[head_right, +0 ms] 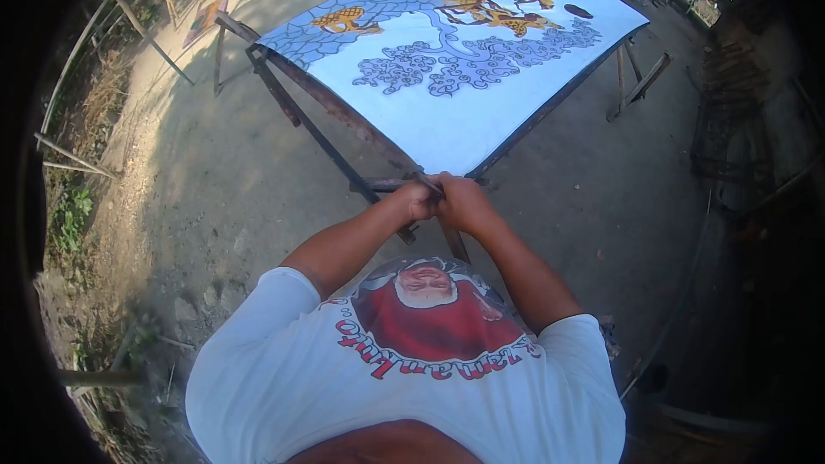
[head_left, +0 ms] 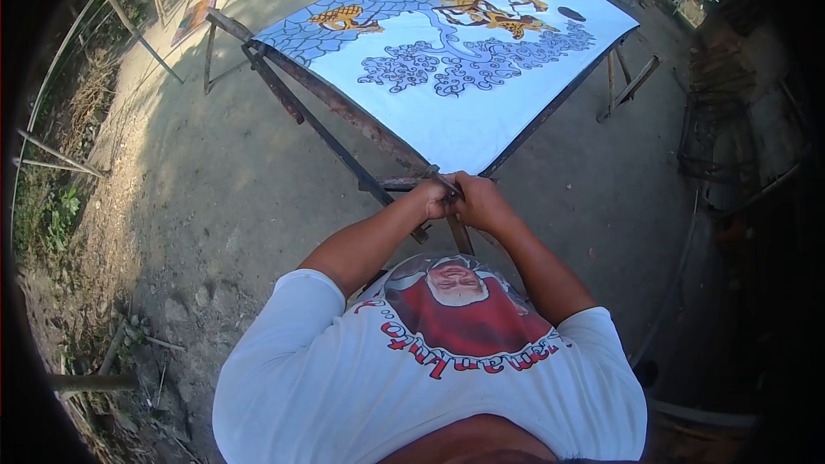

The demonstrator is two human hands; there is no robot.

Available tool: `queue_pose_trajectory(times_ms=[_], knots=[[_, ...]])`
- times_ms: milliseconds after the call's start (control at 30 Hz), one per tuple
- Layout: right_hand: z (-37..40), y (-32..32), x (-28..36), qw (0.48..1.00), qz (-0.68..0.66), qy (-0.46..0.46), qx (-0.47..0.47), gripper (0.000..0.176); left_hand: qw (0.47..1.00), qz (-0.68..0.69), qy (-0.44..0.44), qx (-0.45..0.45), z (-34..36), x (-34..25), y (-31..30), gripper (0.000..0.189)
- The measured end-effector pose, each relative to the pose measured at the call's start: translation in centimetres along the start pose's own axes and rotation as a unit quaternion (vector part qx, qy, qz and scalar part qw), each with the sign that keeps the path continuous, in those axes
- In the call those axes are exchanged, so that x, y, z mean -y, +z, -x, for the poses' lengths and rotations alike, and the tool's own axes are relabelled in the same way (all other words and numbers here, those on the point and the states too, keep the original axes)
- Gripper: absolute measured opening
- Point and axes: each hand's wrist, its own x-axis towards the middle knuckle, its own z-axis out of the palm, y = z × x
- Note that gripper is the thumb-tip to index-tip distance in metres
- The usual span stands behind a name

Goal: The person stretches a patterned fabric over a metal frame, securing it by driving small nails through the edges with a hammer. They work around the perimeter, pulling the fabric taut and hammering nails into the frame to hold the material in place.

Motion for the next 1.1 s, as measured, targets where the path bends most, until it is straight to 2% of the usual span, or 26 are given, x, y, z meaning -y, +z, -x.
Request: queue_pose_trajectory(times_ms=[67,200,300,367,467,500,533,600,633,667,733,767,833,933,1100], knots=[[-0.3,-0.1,-0.7,1.000,-0.027,-0.014,-0.007,0.029,0.998,-0.020,-0.012,-0.062,0.2,-0.2,0.7,0.022],[-0.5,-0.3,-2.0,0.999,-0.036,-0.028,-0.002,0.023,0.993,-0.045,-0.014,-0.108,1.7,-0.8,2.9,0.020],[-0.4,-1.0,-3.3,0.999,-0.049,0.012,-0.020,0.013,0.989,-0.057,-0.016,-0.136,2.0,-0.7,4.1,0.021],[-0.4,-0.9,-5.2,0.978,-0.199,0.041,-0.041,0.011,0.979,-0.045,-0.018,-0.200,2.4,-0.8,4.7,0.023],[0.3,-3.1,-4.9,0.982,-0.151,0.029,-0.108,0.005,0.974,-0.069,-0.008,-0.216,1.5,-0.2,4.0,0.029],[0.1,-2.8,-5.5,0.967,-0.215,0.050,-0.129,0.005,0.975,-0.071,-0.016,-0.211,1.8,-0.2,4.2,0.029],[0.1,-2.9,-6.2,0.966,-0.214,0.058,-0.132,0.005,0.969,-0.087,-0.011,-0.229,2.0,-0.2,4.5,0.027],[0.1,-3.4,-6.9,0.927,-0.317,0.113,-0.169,0.004,0.964,-0.103,-0.013,-0.245,2.2,-0.4,4.9,0.026],[0.2,-3.6,-7.3,0.896,-0.375,0.169,-0.167,0.006,0.960,-0.112,0.005,-0.257,2.2,-0.3,5.2,0.025],[0.1,-3.8,-7.7,0.894,-0.375,0.179,-0.167,0.006,0.955,-0.121,0.021,-0.271,2.3,-0.2,5.2,0.024],[0.3,-3.1,-9.0,0.831,-0.466,0.225,-0.206,0.008,0.962,-0.092,0.016,-0.255,2.3,-0.1,4.7,0.021],[0.8,-2.4,-9.7,0.825,-0.469,0.245,-0.199,0.008,0.961,-0.094,0.015,-0.261,2.7,0.0,5.0,0.020],[0.3,-1.7,-11.0,0.775,-0.520,0.251,-0.257,0.010,0.958,-0.096,0.011,-0.271,2.8,-0.4,5.2,0.018],[0.2,0.2,-12.1,0.735,-0.553,0.289,-0.264,0.010,0.960,-0.095,0.022,-0.261,2.9,-0.6,4.6,0.016],[0.0,2.6,-11.6,0.714,-0.580,0.310,-0.242,0.011,0.956,-0.135,0.004,-0.260,3.7,-1.9,4.8,0.016]])
